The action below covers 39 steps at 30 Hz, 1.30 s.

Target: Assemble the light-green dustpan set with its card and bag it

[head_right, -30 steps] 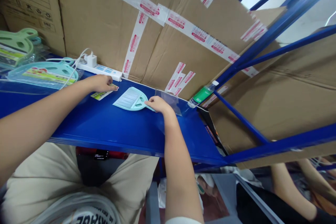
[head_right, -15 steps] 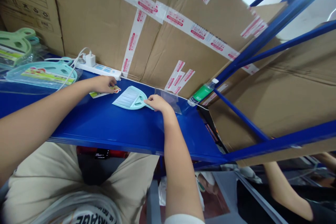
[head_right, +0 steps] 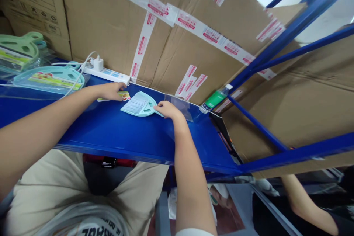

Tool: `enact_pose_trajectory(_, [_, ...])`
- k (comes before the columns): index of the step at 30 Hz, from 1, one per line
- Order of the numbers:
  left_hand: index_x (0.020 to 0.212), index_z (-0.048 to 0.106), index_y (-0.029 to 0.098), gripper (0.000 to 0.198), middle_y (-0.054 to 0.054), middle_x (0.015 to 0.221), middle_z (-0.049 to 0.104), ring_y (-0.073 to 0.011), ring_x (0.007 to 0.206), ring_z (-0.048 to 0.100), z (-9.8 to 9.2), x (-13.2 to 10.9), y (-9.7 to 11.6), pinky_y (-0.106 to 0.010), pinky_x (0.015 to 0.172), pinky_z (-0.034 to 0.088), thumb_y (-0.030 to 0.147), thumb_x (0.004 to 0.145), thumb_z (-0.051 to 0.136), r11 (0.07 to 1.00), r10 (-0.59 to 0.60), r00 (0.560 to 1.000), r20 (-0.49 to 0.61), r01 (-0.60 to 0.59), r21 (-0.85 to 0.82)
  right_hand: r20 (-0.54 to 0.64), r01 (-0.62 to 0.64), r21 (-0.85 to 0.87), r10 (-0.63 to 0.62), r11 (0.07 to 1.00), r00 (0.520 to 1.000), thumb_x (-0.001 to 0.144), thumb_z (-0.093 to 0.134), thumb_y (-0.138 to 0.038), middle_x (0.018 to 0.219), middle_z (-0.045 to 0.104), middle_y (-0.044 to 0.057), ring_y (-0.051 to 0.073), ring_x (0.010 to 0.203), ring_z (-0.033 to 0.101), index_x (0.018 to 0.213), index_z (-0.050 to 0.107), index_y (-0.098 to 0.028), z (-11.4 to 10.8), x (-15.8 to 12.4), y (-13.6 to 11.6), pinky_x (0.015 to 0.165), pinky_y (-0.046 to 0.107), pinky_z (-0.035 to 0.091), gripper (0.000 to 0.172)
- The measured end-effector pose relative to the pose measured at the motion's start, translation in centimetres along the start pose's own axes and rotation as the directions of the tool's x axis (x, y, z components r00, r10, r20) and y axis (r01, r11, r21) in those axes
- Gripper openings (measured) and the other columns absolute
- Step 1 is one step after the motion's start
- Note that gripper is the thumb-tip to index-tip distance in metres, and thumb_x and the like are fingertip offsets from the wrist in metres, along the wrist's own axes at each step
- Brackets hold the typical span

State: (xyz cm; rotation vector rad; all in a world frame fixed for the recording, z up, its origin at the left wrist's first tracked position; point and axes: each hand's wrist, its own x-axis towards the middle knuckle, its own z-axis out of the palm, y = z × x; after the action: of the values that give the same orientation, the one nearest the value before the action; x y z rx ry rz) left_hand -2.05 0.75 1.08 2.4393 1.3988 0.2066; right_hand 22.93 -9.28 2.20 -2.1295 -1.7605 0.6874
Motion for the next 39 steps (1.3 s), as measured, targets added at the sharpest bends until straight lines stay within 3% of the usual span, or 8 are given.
enact_pose_trajectory(8, [0.159, 0.033, 0.014, 0.098, -0.022, 0.146, 0.064, -0.0346, 0.124, 0.068, 0.3, -0.1, -0.2, -0.037, 0.097, 0.053, 0.030, 0.068, 0.066, 0.998, -0.030, 0.999, -0.022, 0.029, -0.061, -0.029, 0.077, -0.050, -0.078, 0.996, 0.996, 0.085, 0.074, -0.037, 0.061, 0.062, -0.001, 0.013, 0.055, 0.055, 0.071, 0.065, -0.020, 0.1, 0.6, 1.0, 0.051, 0.023, 0.045, 0.024])
enact_pose_trajectory(12, [0.155, 0.039, 0.015, 0.090, -0.017, 0.139, 0.068, -0.0314, 0.123, 0.067, -0.5, -0.4, -0.1, -0.032, 0.099, 0.050, 0.029, 0.071, 0.069, 0.999, -0.007, 0.983, -0.183, -0.003, -0.050, -0.258, 0.118, -0.129, -0.149, 0.985, 0.955, 0.088, 0.069, -0.033, 0.070, 0.068, 0.001, 0.014, 0.065, 0.060, 0.073, 0.065, -0.021, 0.2, 1.1, 1.3, 0.063, 0.025, 0.047, 0.019])
enact_pose_trajectory(16, [0.149, 0.047, 0.018, 0.072, -0.014, 0.140, 0.065, -0.0299, 0.129, 0.062, -0.8, -1.2, 1.5, -0.034, 0.106, 0.046, 0.029, 0.081, 0.066, 0.991, 0.114, 0.935, -0.334, -0.129, -0.021, -0.484, 0.218, 0.046, -0.170, 0.975, 0.859, 0.093, 0.061, -0.036, 0.081, 0.072, 0.004, 0.018, 0.079, 0.066, 0.085, 0.064, -0.021, 0.6, 1.5, 1.0, 0.073, 0.029, 0.052, 0.018])
enact_pose_trajectory(22, [0.141, 0.052, 0.020, 0.056, -0.012, 0.135, 0.066, -0.0284, 0.129, 0.059, 0.5, -2.4, 5.0, -0.037, 0.107, 0.044, 0.022, 0.086, 0.059, 0.928, 0.371, 0.862, -0.345, -0.352, 0.120, -0.345, 0.447, 0.348, -0.331, 0.824, 0.878, 0.093, 0.061, -0.052, 0.095, 0.075, 0.005, 0.018, 0.094, 0.070, 0.101, 0.062, -0.022, 2.0, 1.1, -0.7, 0.080, 0.029, 0.056, 0.031])
enact_pose_trajectory(26, [0.137, 0.054, 0.016, 0.051, -0.015, 0.134, 0.066, -0.0300, 0.130, 0.058, 1.5, -2.5, 5.8, -0.039, 0.107, 0.044, 0.019, 0.086, 0.056, 0.897, 0.443, 0.827, -0.348, -0.408, 0.171, -0.291, 0.498, 0.503, -0.404, 0.706, 0.867, 0.078, 0.078, -0.059, 0.084, 0.071, 0.000, 0.014, 0.077, 0.067, 0.100, 0.060, -0.023, 3.4, 1.3, -1.5, 0.074, 0.028, 0.057, 0.046])
enact_pose_trajectory(29, [0.142, 0.050, 0.016, 0.064, -0.016, 0.140, 0.064, -0.0307, 0.130, 0.059, 1.9, -2.2, 5.7, -0.041, 0.107, 0.045, 0.026, 0.081, 0.067, 0.883, 0.444, 0.796, -0.411, -0.466, 0.051, -0.353, 0.521, 0.590, -0.384, 0.616, 0.853, 0.071, 0.082, -0.060, 0.077, 0.068, -0.003, 0.013, 0.069, 0.064, 0.093, 0.059, -0.024, 3.9, 1.9, -1.3, 0.064, 0.027, 0.056, 0.048])
enact_pose_trajectory(33, [0.147, 0.044, 0.018, 0.072, -0.012, 0.122, 0.071, -0.0226, 0.101, 0.070, 2.0, -1.9, 5.5, -0.035, 0.088, 0.051, 0.034, 0.082, 0.071, 0.831, 0.264, 0.862, -0.434, -0.431, -0.351, -0.442, 0.529, 0.637, -0.296, 0.560, 0.847, 0.073, 0.081, -0.053, 0.078, 0.067, -0.003, 0.013, 0.068, 0.064, 0.092, 0.059, -0.025, 3.5, 2.6, -0.6, 0.058, 0.024, 0.055, 0.040])
enact_pose_trajectory(39, [0.131, 0.058, 0.018, 0.051, 0.002, 0.075, 0.069, -0.0124, 0.062, 0.062, 1.4, -1.5, 5.5, -0.027, 0.065, 0.048, 0.017, 0.081, 0.072, 0.660, 0.126, 0.962, -0.242, -0.264, -0.703, -0.503, 0.472, 0.654, -0.126, 0.591, 0.855, 0.078, 0.076, -0.044, 0.077, 0.066, -0.004, 0.013, 0.066, 0.064, 0.098, 0.058, -0.025, 2.9, 3.4, 0.2, 0.051, 0.021, 0.049, 0.032])
